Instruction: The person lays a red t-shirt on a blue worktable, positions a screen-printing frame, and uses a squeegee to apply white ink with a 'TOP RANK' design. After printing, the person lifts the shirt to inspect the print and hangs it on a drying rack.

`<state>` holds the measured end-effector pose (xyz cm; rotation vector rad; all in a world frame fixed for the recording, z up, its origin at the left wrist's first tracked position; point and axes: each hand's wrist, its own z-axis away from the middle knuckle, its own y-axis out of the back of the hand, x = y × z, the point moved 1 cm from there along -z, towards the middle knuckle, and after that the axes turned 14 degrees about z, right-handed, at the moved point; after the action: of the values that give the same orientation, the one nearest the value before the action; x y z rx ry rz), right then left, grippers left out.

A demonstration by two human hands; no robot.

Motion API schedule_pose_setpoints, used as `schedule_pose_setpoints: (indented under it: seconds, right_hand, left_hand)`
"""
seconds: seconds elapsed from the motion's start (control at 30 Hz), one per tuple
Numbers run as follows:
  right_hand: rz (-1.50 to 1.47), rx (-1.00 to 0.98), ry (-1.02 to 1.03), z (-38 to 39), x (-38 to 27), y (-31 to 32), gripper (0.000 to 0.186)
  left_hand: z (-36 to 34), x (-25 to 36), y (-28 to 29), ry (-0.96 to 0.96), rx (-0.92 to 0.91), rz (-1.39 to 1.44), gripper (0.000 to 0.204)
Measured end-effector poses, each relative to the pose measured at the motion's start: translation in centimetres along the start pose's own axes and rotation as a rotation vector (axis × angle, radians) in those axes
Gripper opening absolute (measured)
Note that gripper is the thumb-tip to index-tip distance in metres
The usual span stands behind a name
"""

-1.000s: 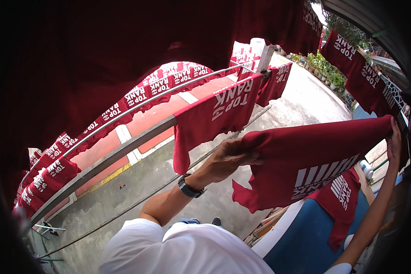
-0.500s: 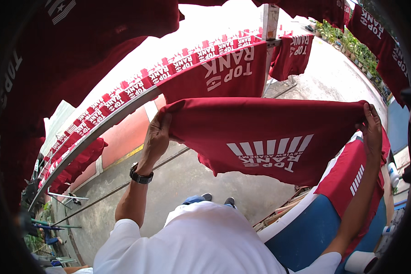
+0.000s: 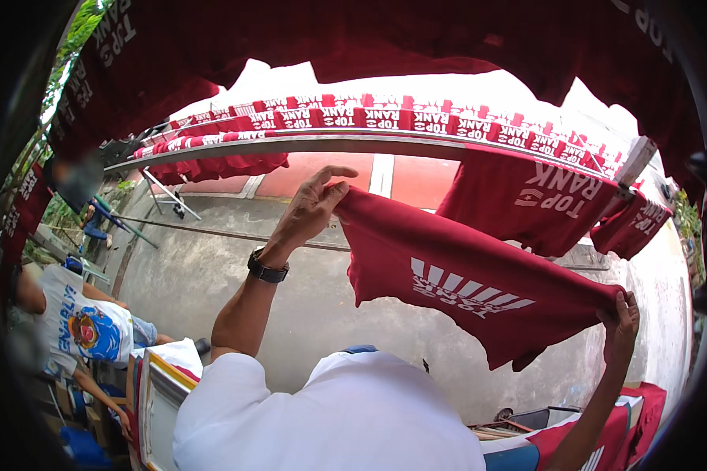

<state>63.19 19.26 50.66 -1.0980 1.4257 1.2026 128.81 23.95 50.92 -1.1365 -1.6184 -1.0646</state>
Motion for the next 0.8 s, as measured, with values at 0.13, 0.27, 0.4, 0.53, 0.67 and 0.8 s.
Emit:
schedule_pose_setpoints:
  seconds: [0.13,0.27,0.4,0.53,0.67,0.8]
  right_hand:
    - [0.055,-0.104,0.023,-2.3,-0.5,-4.6,0.027]
    - [0.006,-0.196,0.027,-3.9,-0.1,-11.3,0.039]
    - [0.003,-0.276,0.030,-3.8,-0.8,-16.2,0.038]
    - [0.030,-0.335,-0.033,-3.5,-1.6,-20.1,0.023]
    - [0.157,-0.524,-0.036,-2.4,-4.1,-23.7,0.025]
    - [0.589,-0.683,0.276,0.4,-7.2,-26.6,0.043]
  left_hand:
    - [1.6,0.9,5.7,0.034,-0.028,0.103,0.023]
    - [3.6,1.5,9.6,-0.048,0.080,0.044,0.032]
    - [5.3,1.6,13.5,-0.052,0.178,-0.109,0.036]
    - [6.7,1.5,16.8,-0.126,0.218,-0.053,0.033]
    - [7.5,1.6,19.5,-0.161,0.234,-0.111,0.022]
    - [8.4,0.5,21.5,-0.211,0.324,-0.071,0.017]
